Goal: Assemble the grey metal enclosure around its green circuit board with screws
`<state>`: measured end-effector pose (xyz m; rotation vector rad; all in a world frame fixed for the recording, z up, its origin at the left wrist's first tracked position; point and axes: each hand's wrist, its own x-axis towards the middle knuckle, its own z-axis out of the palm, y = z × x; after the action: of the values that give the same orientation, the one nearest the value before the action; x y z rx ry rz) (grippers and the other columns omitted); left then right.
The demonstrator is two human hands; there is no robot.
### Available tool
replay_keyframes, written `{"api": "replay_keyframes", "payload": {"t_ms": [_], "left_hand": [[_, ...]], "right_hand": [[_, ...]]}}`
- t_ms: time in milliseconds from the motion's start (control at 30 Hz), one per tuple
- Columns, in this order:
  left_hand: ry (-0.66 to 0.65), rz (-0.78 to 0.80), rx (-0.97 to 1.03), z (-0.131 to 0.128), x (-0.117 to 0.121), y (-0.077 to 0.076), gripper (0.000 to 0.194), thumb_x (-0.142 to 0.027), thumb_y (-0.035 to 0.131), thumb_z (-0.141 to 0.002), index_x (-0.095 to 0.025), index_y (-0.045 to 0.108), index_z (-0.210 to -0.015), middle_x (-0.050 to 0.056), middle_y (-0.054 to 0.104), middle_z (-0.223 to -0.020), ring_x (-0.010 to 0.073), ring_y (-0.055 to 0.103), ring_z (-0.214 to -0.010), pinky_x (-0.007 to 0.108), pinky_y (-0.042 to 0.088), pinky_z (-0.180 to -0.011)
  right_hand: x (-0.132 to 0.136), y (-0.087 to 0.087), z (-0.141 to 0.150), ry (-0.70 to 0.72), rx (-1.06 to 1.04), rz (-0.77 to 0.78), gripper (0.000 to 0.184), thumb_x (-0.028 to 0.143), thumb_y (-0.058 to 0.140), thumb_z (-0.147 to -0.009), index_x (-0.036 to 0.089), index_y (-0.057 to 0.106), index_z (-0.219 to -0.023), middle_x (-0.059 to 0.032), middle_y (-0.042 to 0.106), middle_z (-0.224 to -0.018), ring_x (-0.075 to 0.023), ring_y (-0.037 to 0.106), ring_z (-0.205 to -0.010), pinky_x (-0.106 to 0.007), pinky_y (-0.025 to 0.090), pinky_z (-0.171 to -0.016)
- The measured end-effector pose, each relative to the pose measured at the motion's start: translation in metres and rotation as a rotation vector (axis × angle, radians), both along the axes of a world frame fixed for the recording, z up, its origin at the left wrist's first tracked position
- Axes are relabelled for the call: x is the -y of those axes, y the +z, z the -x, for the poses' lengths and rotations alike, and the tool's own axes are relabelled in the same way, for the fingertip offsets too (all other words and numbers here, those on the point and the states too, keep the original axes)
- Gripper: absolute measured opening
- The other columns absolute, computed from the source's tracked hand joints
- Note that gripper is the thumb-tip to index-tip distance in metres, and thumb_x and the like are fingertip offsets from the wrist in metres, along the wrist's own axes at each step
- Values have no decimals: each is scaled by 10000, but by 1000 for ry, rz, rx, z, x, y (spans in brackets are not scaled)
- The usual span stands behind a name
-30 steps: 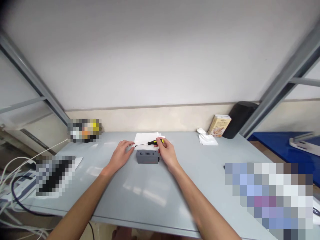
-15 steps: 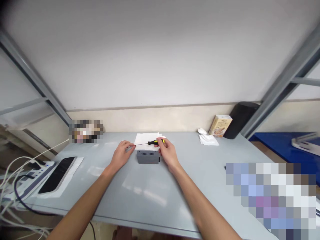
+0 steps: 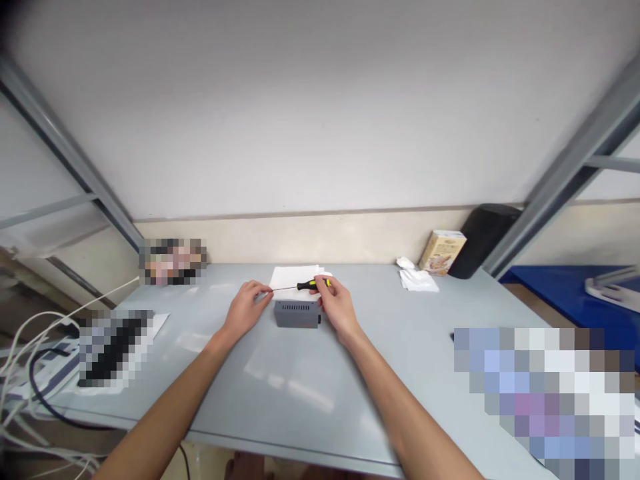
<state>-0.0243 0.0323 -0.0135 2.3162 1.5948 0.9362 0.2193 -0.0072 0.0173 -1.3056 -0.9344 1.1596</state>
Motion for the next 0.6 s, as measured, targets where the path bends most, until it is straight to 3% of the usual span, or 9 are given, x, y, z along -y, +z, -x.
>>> {"api": "replay_keyframes", "payload": {"t_ms": [367, 600], "left_hand": [[-15, -2, -89, 1, -4, -5, 169, -288, 627, -996, -227, 776, -1046, 66, 692, -1023, 260, 622, -1018, 404, 511, -936], [-14, -17, -22, 1, -1, -5, 193, -280, 669, -963, -239, 740, -1137, 60, 667, -1046, 262, 620, -1069, 415, 513, -977]], "right_hand": [[-2, -4, 0, -9, -4, -5, 605, 707, 723, -739, 216, 741, -1092, -51, 761, -843, -142, 494, -609, -271, 373, -565], [-2, -4, -2, -3, -1, -4, 619, 727, 725, -740, 216, 746, -1089, -50, 748, -842, -151, 503, -628, -275, 383, -577]]}}
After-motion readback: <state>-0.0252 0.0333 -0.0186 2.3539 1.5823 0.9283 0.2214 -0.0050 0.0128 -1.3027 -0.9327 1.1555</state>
